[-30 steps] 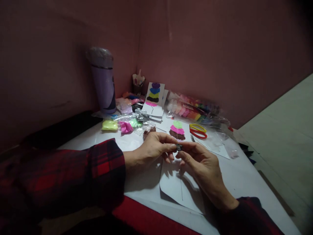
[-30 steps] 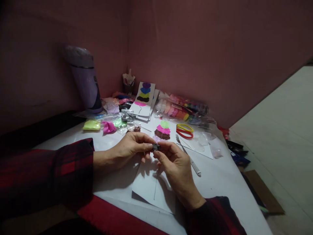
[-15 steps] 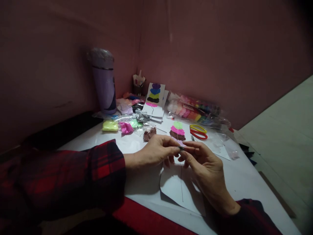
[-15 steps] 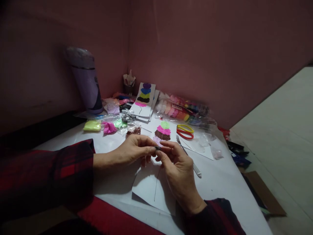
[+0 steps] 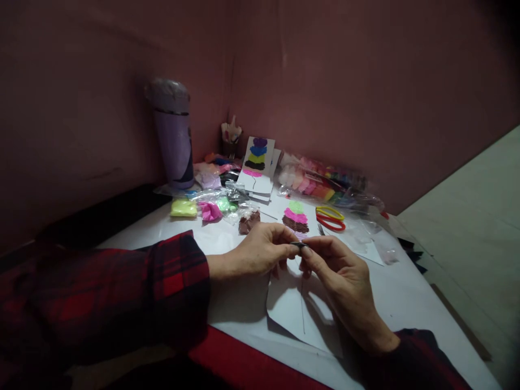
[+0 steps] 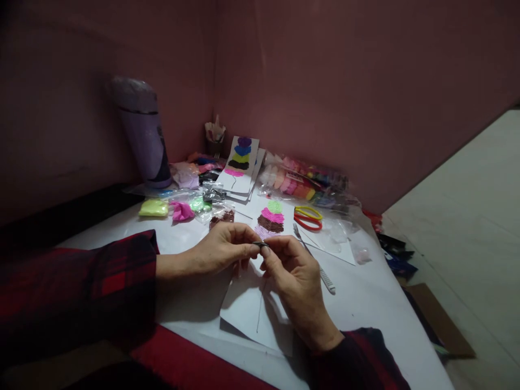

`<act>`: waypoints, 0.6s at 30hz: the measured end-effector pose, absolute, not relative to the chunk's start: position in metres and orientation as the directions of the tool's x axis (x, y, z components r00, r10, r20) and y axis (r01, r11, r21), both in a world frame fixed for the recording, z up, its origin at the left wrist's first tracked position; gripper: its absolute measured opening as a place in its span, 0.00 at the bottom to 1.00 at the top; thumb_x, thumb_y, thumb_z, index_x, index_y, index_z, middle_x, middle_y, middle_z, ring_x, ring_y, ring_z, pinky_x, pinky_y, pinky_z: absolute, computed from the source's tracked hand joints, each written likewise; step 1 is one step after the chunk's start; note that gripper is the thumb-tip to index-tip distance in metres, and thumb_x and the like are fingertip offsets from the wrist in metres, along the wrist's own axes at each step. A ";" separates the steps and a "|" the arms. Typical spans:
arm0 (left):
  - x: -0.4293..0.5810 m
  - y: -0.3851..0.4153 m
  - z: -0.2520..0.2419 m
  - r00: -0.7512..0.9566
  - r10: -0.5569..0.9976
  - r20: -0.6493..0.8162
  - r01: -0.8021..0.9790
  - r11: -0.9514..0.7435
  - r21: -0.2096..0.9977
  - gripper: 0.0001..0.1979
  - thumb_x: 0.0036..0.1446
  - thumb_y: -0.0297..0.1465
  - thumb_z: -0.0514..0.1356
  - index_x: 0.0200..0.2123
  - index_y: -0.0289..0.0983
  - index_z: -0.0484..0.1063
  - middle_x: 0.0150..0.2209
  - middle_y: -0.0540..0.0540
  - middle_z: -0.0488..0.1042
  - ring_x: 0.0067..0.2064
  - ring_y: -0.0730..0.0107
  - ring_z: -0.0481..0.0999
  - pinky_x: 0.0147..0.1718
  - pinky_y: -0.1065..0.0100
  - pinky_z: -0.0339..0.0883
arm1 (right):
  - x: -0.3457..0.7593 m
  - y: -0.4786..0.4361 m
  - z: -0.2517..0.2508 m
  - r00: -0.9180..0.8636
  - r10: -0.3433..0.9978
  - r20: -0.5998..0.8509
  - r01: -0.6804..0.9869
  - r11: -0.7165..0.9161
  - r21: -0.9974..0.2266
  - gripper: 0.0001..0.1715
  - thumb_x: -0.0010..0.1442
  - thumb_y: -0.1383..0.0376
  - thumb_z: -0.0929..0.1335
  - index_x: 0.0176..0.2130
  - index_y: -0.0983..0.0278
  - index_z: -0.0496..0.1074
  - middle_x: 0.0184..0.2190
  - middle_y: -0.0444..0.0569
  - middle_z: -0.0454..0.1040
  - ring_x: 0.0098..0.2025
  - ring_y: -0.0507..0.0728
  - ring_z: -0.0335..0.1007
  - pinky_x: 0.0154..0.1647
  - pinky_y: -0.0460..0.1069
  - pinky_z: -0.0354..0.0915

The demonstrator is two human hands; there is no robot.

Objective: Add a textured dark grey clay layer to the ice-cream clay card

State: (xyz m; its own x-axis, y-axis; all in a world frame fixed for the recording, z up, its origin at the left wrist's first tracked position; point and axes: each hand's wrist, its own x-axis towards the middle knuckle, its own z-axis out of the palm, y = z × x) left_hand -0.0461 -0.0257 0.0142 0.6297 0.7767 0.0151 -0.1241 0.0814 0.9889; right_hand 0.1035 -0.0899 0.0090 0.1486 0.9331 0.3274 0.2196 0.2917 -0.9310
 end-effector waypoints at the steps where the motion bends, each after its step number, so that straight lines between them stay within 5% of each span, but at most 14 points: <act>1: -0.046 -0.026 0.014 0.610 0.792 0.007 -0.117 0.081 0.990 0.06 0.51 0.28 0.64 0.29 0.32 0.70 0.19 0.53 0.68 0.17 0.77 0.67 0.12 0.76 0.63 | 0.104 -0.090 0.009 0.170 0.931 0.324 0.217 0.285 -0.933 0.08 0.56 0.62 0.73 0.35 0.63 0.73 0.25 0.43 0.74 0.24 0.50 0.69 0.24 0.46 0.67; 7: -0.048 -0.020 0.013 0.486 0.874 -0.017 -0.152 0.104 0.983 0.02 0.54 0.25 0.61 0.32 0.30 0.72 0.17 0.51 0.69 0.17 0.76 0.67 0.13 0.76 0.63 | 0.110 -0.085 0.003 0.330 0.897 0.296 0.170 0.251 -0.953 0.10 0.55 0.61 0.73 0.35 0.64 0.73 0.19 0.42 0.73 0.19 0.51 0.67 0.19 0.46 0.67; 18: -0.047 -0.023 0.009 0.663 0.749 -0.016 -0.150 0.154 0.977 0.10 0.50 0.29 0.66 0.35 0.29 0.76 0.19 0.50 0.70 0.18 0.76 0.68 0.17 0.74 0.64 | 0.101 -0.090 0.010 0.211 0.928 0.306 0.202 0.265 -0.943 0.10 0.55 0.60 0.73 0.33 0.63 0.71 0.21 0.42 0.72 0.20 0.51 0.67 0.19 0.46 0.67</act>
